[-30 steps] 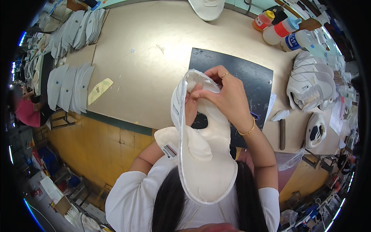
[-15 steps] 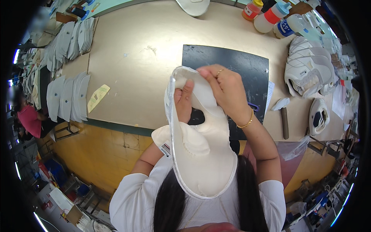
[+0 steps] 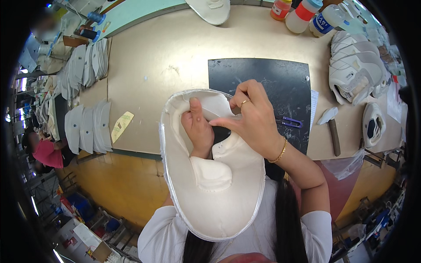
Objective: The person applies glue to the inner lining of a white shoe upper and presses the fabric to adhere it. They then handle a shoe sole and align it with the upper, continuing to press and adjust the components together.
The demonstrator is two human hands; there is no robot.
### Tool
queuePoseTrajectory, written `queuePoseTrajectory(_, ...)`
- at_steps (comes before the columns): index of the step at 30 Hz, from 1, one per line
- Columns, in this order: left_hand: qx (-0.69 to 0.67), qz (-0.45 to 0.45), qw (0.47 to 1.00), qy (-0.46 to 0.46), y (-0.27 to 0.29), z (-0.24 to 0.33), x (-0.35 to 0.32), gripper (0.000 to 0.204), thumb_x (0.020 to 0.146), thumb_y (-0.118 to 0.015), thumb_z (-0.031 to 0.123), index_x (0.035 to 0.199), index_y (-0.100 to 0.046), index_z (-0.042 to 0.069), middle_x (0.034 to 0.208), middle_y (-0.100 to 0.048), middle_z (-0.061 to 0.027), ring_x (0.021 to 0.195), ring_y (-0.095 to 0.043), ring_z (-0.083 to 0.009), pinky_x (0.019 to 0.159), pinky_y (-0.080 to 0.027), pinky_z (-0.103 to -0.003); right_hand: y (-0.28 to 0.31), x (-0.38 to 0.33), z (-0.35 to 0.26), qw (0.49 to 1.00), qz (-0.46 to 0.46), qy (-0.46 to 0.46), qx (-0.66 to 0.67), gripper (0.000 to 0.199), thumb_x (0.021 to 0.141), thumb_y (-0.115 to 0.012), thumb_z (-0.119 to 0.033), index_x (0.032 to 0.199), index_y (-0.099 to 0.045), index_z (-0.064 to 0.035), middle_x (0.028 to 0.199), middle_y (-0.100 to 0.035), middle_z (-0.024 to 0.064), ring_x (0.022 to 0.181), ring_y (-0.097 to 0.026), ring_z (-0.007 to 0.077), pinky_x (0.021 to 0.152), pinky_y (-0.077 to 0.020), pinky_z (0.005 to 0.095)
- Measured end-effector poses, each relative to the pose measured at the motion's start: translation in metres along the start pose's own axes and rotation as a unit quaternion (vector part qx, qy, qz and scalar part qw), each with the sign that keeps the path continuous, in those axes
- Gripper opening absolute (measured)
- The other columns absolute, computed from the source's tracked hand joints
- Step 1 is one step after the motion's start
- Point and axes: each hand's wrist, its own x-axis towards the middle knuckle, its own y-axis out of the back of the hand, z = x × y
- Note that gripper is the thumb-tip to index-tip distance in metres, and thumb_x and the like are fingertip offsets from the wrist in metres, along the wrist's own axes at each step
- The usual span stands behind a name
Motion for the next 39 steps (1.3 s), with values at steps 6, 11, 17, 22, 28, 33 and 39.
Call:
queuePoseTrajectory(6,-0.016,0.020,1.000,-0.003,-0.006,0.000,0.003,0.040,0.101,-0.054,0.036,0.092,-0.064,-0.002,0.088,-0.066,-0.0057,0.078,-0.057,-0.0098,0.071,-0.046,-0.025,-0.008,-0.001,-0.002,0.997,0.024,0.056,-0.044,0.026,0.073,-0.075,-0.016,0.075,-0.053,-0.0034,0.083,-0.054,0.0082,0.078,-0.053,0.0256,0.073,-0.0431,0.0382)
queuePoseTrajectory(11,-0.021,0.009,0.999,0.024,-0.006,-0.002,0.005,0.039,0.100,-0.055,0.035,0.094,-0.064,-0.002,0.089,-0.065,-0.0047,0.079,-0.056,-0.0087,0.072,-0.046,-0.024,-0.010,-0.005,-0.005,0.993,0.020,0.094,-0.073,0.020,0.080,-0.070,-0.007,0.073,-0.050,-0.0059,0.073,-0.058,0.0050,0.067,-0.056,0.0208,0.086,-0.0438,0.0427)
queuePoseTrajectory(17,0.013,-0.004,1.000,0.015,0.002,-0.009,0.005,0.037,0.101,-0.052,0.035,0.102,-0.059,-0.002,0.094,-0.067,-0.0113,0.086,-0.067,-0.0216,0.081,-0.054,-0.034,-0.022,-0.009,0.004,0.994,0.004,0.112,-0.020,0.019,0.084,-0.064,-0.001,0.078,-0.047,-0.0057,0.067,-0.050,0.0044,0.064,-0.056,0.0206,0.115,-0.0276,0.0536)
queuePoseTrajectory(22,-0.007,-0.029,0.999,0.040,0.004,0.001,0.001,0.032,0.098,-0.059,0.031,0.100,-0.061,-0.001,0.092,-0.066,-0.0061,0.083,-0.063,-0.0158,0.077,-0.051,-0.029,-0.018,-0.009,0.006,0.995,-0.031,0.091,0.018,0.022,0.087,-0.062,-0.001,0.077,-0.044,-0.0062,0.064,-0.043,0.0045,0.062,-0.054,0.0226,0.115,-0.0251,0.0567)
queuePoseTrajectory(28,-0.055,-0.161,0.978,0.120,0.022,0.010,0.005,0.027,0.094,-0.065,0.024,0.102,-0.063,-0.002,0.097,-0.067,-0.0061,0.085,-0.063,-0.0154,0.078,-0.050,-0.029,-0.002,-0.006,0.000,0.990,-0.127,0.067,0.004,0.022,0.093,-0.056,-0.007,0.076,-0.042,-0.0061,0.064,-0.043,0.0062,0.060,-0.053,0.0248,0.116,-0.0229,0.0562)
queuePoseTrajectory(33,-0.071,-0.173,0.972,0.144,0.035,0.005,0.002,0.025,0.092,-0.068,0.018,0.106,-0.063,-0.003,0.101,-0.068,-0.0085,0.088,-0.065,-0.0173,0.081,-0.051,-0.031,0.000,-0.004,-0.002,0.988,-0.145,0.037,0.032,0.021,0.095,-0.054,-0.009,0.076,-0.044,-0.0052,0.061,-0.041,0.0069,0.057,-0.052,0.0265,0.116,-0.0235,0.0547)
queuePoseTrajectory(39,-0.097,-0.118,0.984,0.088,0.012,0.010,-0.005,0.022,0.092,-0.067,0.013,0.105,-0.063,-0.004,0.101,-0.068,-0.0093,0.091,-0.064,-0.0178,0.080,-0.052,-0.031,-0.007,-0.011,-0.003,0.998,-0.030,0.063,0.002,0.023,0.091,-0.060,-0.009,0.073,-0.046,-0.0070,0.058,-0.043,0.0039,0.052,-0.049,0.0225,0.105,-0.0342,0.0499)
